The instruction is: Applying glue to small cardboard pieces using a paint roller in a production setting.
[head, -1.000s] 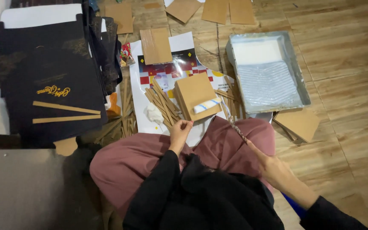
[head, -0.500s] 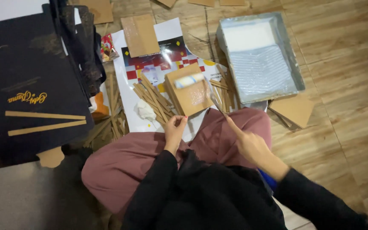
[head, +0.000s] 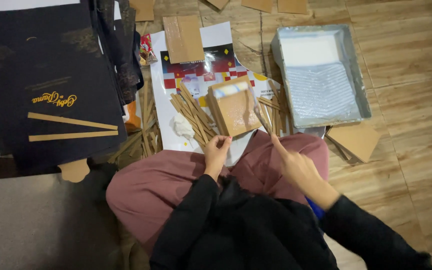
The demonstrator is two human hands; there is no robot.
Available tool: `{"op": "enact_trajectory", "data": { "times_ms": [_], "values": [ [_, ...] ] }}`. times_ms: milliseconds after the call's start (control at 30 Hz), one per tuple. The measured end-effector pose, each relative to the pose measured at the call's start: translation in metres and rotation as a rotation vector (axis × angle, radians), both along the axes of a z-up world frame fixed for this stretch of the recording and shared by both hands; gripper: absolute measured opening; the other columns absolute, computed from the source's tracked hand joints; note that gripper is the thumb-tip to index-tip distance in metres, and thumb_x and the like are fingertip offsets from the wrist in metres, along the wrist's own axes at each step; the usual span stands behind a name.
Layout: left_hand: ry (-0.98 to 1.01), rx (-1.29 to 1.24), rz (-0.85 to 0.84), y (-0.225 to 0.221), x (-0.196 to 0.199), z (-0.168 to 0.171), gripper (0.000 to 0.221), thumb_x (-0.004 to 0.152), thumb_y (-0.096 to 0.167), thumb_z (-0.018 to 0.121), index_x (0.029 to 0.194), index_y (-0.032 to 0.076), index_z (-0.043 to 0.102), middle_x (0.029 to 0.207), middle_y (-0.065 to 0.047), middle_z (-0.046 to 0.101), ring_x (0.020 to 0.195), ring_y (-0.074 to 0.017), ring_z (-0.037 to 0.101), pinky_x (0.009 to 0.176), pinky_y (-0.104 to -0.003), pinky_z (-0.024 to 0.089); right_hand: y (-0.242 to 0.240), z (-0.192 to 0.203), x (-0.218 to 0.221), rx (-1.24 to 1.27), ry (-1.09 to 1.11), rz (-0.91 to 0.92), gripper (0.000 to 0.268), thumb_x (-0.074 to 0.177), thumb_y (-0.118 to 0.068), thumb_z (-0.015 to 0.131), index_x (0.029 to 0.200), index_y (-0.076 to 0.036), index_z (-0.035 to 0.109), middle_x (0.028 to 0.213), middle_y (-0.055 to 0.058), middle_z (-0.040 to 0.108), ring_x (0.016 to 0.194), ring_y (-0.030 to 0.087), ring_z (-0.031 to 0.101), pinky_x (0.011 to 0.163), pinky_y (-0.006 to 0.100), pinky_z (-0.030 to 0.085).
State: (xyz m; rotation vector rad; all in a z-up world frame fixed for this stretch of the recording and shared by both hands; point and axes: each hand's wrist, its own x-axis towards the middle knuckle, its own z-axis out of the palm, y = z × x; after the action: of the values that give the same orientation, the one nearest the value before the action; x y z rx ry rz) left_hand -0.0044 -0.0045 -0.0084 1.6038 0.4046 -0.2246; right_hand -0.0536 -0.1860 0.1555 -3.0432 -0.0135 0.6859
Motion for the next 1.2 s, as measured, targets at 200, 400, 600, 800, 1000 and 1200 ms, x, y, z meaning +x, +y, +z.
{"op": "enact_trajectory", "data": {
  "times_ms": [200, 400, 600, 800, 1000, 1200],
  "values": [
    [-0.053, 0.033, -0.006, 0.000, 0.000, -0.006, 0.015, 0.078, 0.029, 0.068, 0.080, 0.014, 0.067, 0.071, -0.002, 0.064, 0.068, -0.0133, 0.057, 0.060, -0.026, 0.046, -0.003, -0.008, 0.004, -0.042, -0.051, 0.052, 0.068, 0.080, -0.017, 0.037, 0.142, -0.032, 0.017, 0.080, 0.015, 0.063, 0.077, 0.035, 0.065, 0.071, 0.044, 0.054],
    [-0.041, 0.013, 0.014, -0.002, -0.001, -0.002, 0.012, 0.078, 0.026, 0.067, 0.078, 0.014, 0.067, 0.068, 0.000, 0.063, 0.065, -0.0109, 0.056, 0.057, -0.024, 0.045, -0.039, 0.003, -0.070, -0.187, 0.204, -0.026, 0.068, 0.078, -0.030, 0.035, 0.139, -0.048, 0.010, 0.083, -0.002, 0.064, 0.077, 0.021, 0.067, 0.071, 0.034, 0.056],
    [-0.030, 0.012, 0.009, -0.002, 0.000, -0.005, 0.013, 0.078, 0.029, 0.066, 0.079, 0.016, 0.067, 0.070, 0.000, 0.064, 0.065, -0.0108, 0.055, 0.058, -0.025, 0.046, -0.008, 0.025, -0.031, 0.086, 0.095, -0.038, 0.069, 0.080, -0.012, 0.035, 0.142, -0.031, 0.012, 0.088, 0.020, 0.063, 0.085, 0.041, 0.062, 0.077, 0.046, 0.053],
    [-0.032, 0.063, -0.016, 0.001, 0.003, 0.004, 0.016, 0.077, 0.030, 0.067, 0.081, 0.015, 0.068, 0.072, -0.003, 0.065, 0.069, -0.0160, 0.060, 0.059, -0.027, 0.047, 0.004, -0.007, 0.026, 0.040, -0.052, 0.074, 0.063, 0.080, -0.020, 0.039, 0.140, -0.032, 0.024, 0.080, 0.014, 0.064, 0.076, 0.034, 0.065, 0.069, 0.046, 0.054],
    [0.083, -0.247, 0.124, -0.005, 0.004, -0.012, 0.013, 0.075, 0.026, 0.063, 0.077, 0.012, 0.065, 0.069, 0.000, 0.062, 0.070, -0.0103, 0.055, 0.062, -0.022, 0.043, -0.004, 0.018, -0.018, 0.084, 0.170, -0.038, 0.074, 0.078, -0.017, 0.038, 0.143, -0.032, 0.006, 0.093, 0.016, 0.063, 0.091, 0.037, 0.062, 0.083, 0.046, 0.051],
    [0.306, -0.517, 0.561, 0.016, 0.013, 0.008, 0.029, 0.079, 0.028, 0.046, 0.086, 0.009, 0.067, 0.082, -0.004, 0.065, 0.067, -0.0142, 0.060, 0.056, -0.024, 0.043, -0.039, 0.001, -0.093, -0.117, 0.258, -0.058, 0.078, 0.076, -0.019, 0.041, 0.141, -0.042, 0.003, 0.086, 0.005, 0.061, 0.070, 0.038, 0.062, 0.062, 0.049, 0.048]
  ]
}}
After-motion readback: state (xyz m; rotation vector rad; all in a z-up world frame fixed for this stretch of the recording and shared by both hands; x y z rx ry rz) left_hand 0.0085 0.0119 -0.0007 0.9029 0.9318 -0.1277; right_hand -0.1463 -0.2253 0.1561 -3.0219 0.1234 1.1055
